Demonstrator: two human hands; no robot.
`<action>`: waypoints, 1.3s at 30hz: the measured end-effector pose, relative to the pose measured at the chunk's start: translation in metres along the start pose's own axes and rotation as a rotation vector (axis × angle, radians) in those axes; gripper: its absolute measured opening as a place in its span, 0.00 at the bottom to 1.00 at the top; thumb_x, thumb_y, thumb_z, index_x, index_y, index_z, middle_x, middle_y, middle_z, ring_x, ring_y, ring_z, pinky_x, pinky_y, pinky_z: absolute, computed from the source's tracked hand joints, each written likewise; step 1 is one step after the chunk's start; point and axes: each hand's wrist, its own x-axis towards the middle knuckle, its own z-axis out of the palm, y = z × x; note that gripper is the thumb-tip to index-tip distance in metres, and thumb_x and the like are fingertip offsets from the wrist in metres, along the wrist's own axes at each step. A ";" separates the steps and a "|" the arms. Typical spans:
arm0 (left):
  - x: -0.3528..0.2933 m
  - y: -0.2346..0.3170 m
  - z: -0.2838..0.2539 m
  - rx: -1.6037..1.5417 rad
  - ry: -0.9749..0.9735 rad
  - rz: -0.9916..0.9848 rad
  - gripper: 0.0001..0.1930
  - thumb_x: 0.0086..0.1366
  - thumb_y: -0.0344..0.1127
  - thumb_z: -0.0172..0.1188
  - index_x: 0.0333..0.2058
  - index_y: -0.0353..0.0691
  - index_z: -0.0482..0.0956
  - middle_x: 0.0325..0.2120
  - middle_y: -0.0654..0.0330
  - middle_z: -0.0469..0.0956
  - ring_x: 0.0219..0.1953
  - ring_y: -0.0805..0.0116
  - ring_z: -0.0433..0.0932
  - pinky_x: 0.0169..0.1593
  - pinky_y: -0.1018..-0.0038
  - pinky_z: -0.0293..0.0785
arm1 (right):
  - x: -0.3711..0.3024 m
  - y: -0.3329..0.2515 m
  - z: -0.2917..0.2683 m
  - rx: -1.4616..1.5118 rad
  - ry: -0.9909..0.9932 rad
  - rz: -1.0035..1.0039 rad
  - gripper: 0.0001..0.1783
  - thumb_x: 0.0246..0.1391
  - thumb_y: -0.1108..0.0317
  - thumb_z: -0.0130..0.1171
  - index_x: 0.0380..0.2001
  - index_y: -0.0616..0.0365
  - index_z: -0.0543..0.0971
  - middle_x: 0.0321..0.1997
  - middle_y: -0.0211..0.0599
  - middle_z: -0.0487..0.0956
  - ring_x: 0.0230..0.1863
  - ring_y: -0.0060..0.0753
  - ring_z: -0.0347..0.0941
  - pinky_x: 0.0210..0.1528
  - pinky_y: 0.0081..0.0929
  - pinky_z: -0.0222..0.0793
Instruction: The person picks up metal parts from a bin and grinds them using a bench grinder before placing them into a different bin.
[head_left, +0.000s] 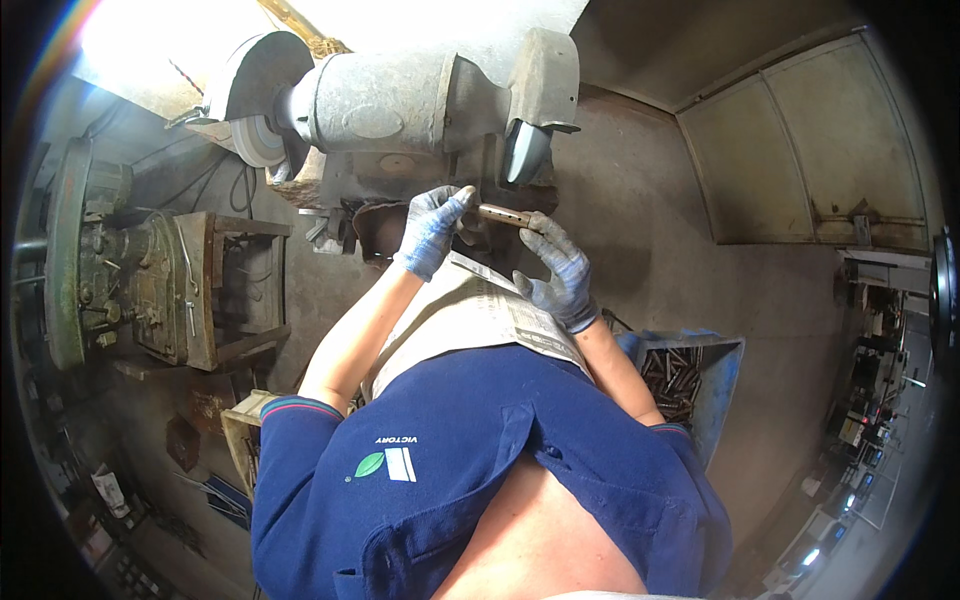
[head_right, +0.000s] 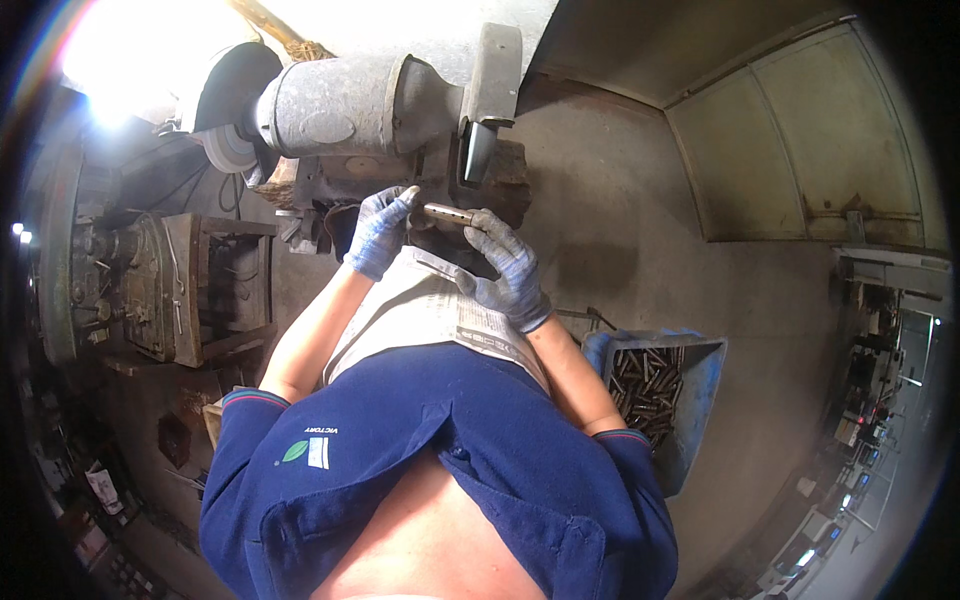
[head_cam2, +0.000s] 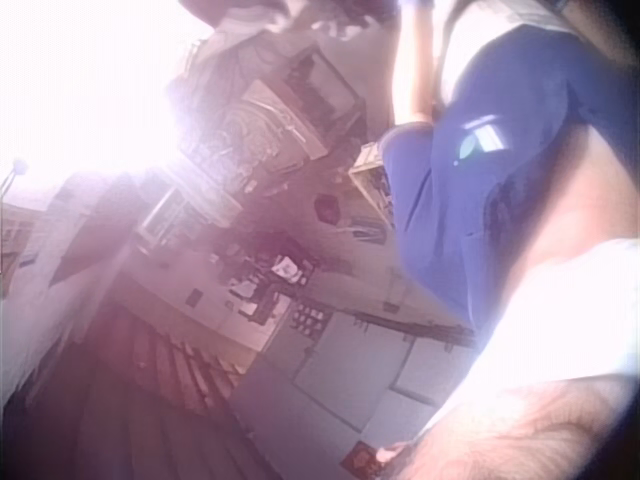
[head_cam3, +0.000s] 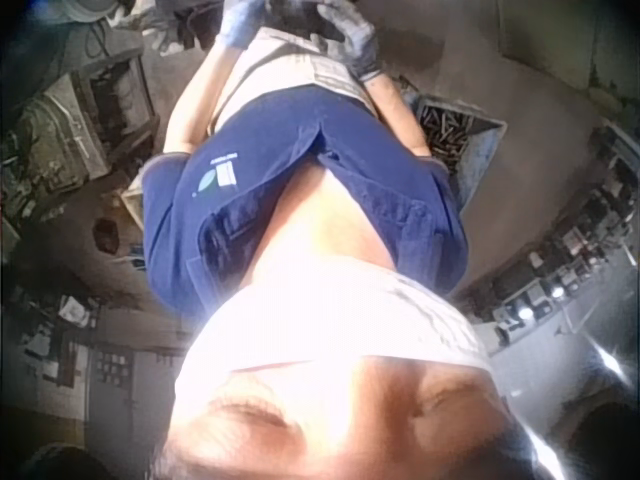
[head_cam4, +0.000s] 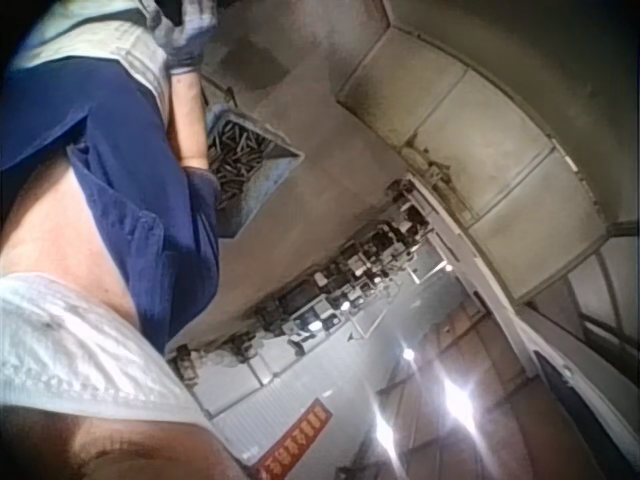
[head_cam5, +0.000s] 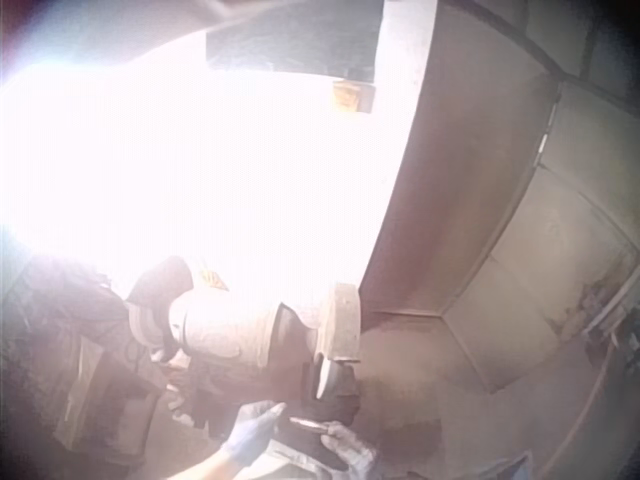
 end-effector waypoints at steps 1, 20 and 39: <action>0.001 -0.002 -0.001 0.039 0.002 0.012 0.10 0.58 0.36 0.61 0.27 0.35 0.76 0.19 0.63 0.76 0.19 0.79 0.71 0.23 0.82 0.69 | 0.000 0.001 -0.001 -0.017 -0.007 -0.001 0.23 0.42 0.63 0.65 0.43 0.60 0.77 0.50 0.50 0.72 0.51 0.45 0.71 0.53 0.33 0.66; 0.030 -0.045 -0.001 0.057 -0.048 0.043 0.04 0.60 0.27 0.56 0.32 0.33 0.77 0.25 0.62 0.78 0.26 0.75 0.77 0.27 0.81 0.72 | -0.029 0.064 0.019 0.004 0.090 0.284 0.12 0.51 0.80 0.52 0.40 0.63 0.78 0.43 0.39 0.77 0.48 0.27 0.72 0.50 0.22 0.67; 0.061 -0.058 0.002 0.016 0.180 -0.069 0.04 0.60 0.27 0.55 0.30 0.32 0.77 0.23 0.58 0.78 0.23 0.71 0.77 0.25 0.78 0.73 | -0.033 0.102 0.045 0.459 0.173 0.668 0.11 0.57 0.72 0.51 0.41 0.66 0.76 0.43 0.41 0.77 0.46 0.31 0.73 0.53 0.27 0.67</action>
